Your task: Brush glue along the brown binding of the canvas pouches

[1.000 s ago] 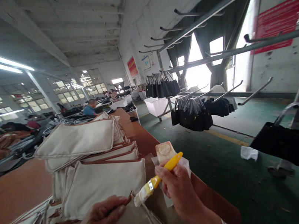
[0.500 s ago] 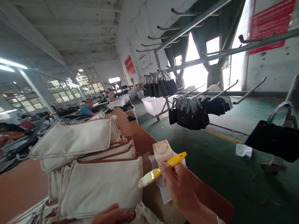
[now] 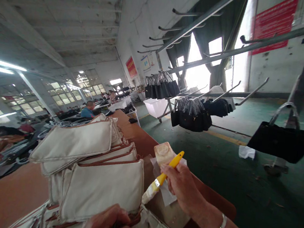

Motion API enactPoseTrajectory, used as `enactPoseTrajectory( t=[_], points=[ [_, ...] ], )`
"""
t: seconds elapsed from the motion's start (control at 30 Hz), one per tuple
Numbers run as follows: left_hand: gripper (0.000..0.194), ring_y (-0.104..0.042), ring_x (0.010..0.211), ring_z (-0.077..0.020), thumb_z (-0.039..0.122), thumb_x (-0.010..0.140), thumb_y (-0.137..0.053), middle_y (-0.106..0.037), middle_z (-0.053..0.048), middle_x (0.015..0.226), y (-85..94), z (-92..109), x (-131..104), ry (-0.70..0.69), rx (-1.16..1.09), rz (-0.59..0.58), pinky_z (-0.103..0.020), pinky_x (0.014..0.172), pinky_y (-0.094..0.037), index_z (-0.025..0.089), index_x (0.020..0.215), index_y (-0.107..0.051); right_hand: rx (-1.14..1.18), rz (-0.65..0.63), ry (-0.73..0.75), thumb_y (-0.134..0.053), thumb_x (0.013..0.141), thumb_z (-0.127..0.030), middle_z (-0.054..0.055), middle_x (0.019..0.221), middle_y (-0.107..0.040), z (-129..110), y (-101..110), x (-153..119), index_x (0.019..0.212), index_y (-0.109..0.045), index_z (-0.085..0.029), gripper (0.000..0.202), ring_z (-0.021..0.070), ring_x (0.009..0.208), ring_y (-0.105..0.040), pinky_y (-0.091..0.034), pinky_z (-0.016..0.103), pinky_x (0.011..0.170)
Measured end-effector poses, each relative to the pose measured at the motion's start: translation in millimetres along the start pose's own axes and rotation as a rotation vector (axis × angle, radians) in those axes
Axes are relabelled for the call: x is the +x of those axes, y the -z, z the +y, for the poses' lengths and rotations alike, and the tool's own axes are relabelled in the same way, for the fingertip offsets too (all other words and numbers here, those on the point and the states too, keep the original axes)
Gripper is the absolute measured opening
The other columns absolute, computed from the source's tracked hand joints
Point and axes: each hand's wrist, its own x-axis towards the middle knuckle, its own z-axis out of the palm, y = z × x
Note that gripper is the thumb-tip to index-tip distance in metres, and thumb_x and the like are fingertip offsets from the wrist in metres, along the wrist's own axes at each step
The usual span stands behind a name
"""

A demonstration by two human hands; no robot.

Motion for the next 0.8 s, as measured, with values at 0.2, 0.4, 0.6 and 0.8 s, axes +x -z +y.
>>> enactPoseTrajectory(
  t=[0.2, 0.4, 0.6, 0.8],
  points=[
    [0.015, -0.054, 0.068, -0.0109, 0.031, 0.084, -0.064, -0.062, 0.0, 0.074, 55.2, 69.6, 33.4, -0.085, -0.095, -0.124, -0.019, 0.061, -0.038, 0.018, 0.077, -0.066, 0.289, -0.011, -0.017, -0.07, 0.079, -0.029, -0.009, 0.041, -0.034, -43.3, 7.9, -8.1, 0.068, -0.058, -0.015, 0.021, 0.0038, 0.033, -0.02, -0.018, 0.017, 0.033],
    [0.024, -0.057, 0.079, -0.0134, 0.042, 0.085, -0.065, -0.066, -0.002, 0.076, 125.7, 96.1, 26.7, -0.262, -0.184, -0.368, -0.022, 0.073, -0.042, 0.019, 0.08, -0.069, 0.368, 0.085, 0.155, -0.069, 0.081, -0.023, -0.007, 0.045, -0.035, -93.7, 40.6, -6.5, 0.074, -0.064, -0.014, 0.013, 0.0043, 0.036, -0.022, -0.028, 0.015, 0.033],
    [0.016, -0.06, 0.074, -0.0158, 0.039, 0.073, -0.072, -0.069, 0.001, 0.079, 130.6, -15.8, -30.0, 0.158, 0.042, -0.468, -0.022, 0.066, -0.044, 0.025, 0.079, -0.071, 0.363, 0.155, 0.02, -0.07, 0.083, -0.026, -0.006, 0.046, -0.037, -45.3, 64.5, -20.9, 0.072, -0.064, -0.013, 0.018, 0.0044, 0.037, -0.025, -0.027, 0.015, 0.033],
    [0.014, -0.06, 0.087, -0.0201, 0.021, 0.082, -0.049, -0.065, -0.003, 0.093, 103.8, -92.5, -42.4, 0.279, 0.582, -0.243, -0.028, 0.076, -0.039, 0.023, 0.086, -0.062, 0.409, 0.182, -0.105, -0.073, 0.081, -0.029, -0.005, 0.045, -0.038, 7.6, 58.0, -23.4, 0.06, -0.055, -0.015, 0.031, 0.0046, 0.036, -0.026, -0.027, 0.016, 0.033]
  ],
)
